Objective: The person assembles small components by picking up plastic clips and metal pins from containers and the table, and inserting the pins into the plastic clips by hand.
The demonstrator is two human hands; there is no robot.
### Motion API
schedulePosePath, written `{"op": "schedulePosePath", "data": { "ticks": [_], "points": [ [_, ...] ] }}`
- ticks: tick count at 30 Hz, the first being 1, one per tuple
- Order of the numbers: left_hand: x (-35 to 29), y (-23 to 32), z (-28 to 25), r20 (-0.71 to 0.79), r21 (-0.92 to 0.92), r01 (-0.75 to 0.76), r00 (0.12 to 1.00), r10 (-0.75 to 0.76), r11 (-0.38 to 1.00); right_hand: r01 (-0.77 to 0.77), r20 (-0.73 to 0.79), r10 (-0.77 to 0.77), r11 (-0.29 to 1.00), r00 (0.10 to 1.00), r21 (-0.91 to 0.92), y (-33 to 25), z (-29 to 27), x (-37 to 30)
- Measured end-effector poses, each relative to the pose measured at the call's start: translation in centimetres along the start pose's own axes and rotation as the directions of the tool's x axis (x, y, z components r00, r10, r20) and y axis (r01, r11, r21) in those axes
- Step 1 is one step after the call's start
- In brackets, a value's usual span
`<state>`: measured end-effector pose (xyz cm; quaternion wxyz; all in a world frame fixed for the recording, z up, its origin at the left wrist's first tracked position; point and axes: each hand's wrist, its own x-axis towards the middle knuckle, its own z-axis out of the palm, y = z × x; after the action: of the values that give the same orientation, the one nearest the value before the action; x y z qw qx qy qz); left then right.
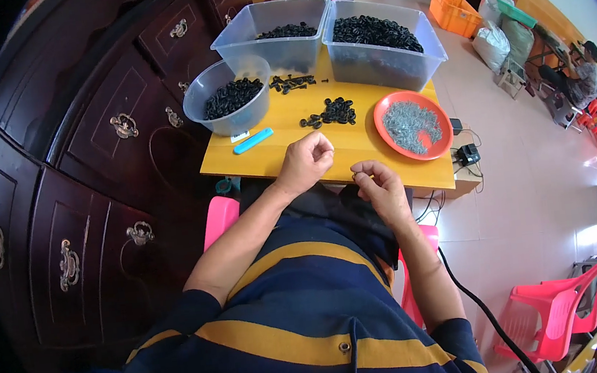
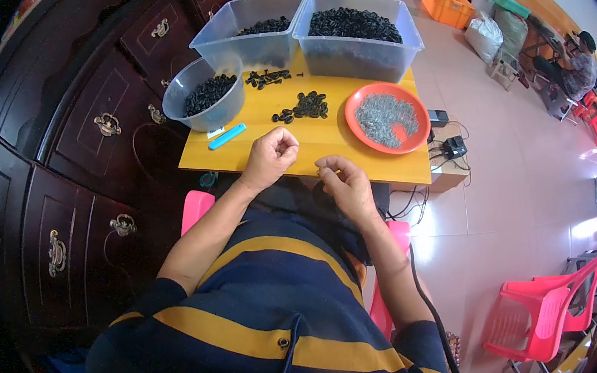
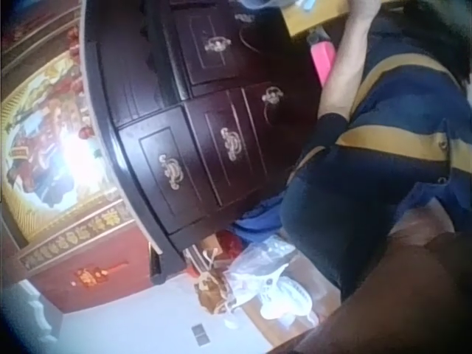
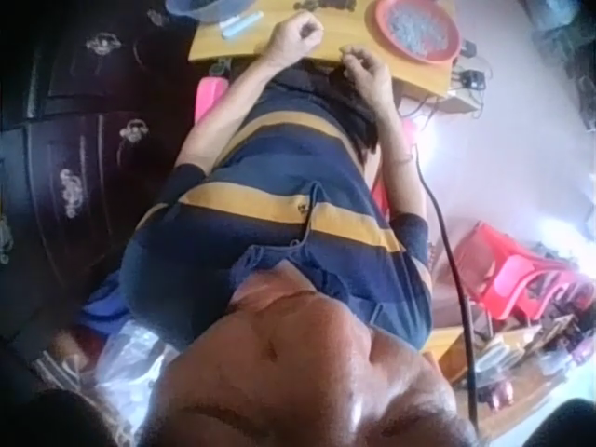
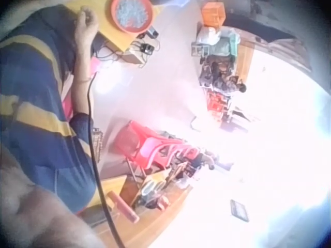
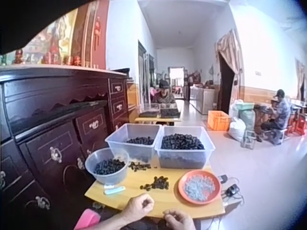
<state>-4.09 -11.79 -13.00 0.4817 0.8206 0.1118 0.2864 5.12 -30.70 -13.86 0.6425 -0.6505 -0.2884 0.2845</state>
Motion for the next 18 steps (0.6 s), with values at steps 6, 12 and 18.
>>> {"op": "schedulePosePath", "data": {
  "ticks": [6,12,18],
  "points": [
    [-1.0,1.6,0.2,0.119,-0.022,-0.021,0.993,0.023,1.000,-0.020,0.056,0.017,0.998,0.998,0.065,-0.1,-0.2,-0.2],
    [-1.5,3.1,-0.1,0.134,0.026,-0.076,0.988,0.072,0.997,0.009,0.059,-0.016,0.993,0.998,0.117,0.3,-0.3,0.1],
    [-1.5,4.1,-0.1,0.173,0.034,-0.134,0.977,0.126,0.990,0.023,0.059,-0.030,0.993,0.998,0.114,-0.1,-0.1,0.0]
  ]
}}
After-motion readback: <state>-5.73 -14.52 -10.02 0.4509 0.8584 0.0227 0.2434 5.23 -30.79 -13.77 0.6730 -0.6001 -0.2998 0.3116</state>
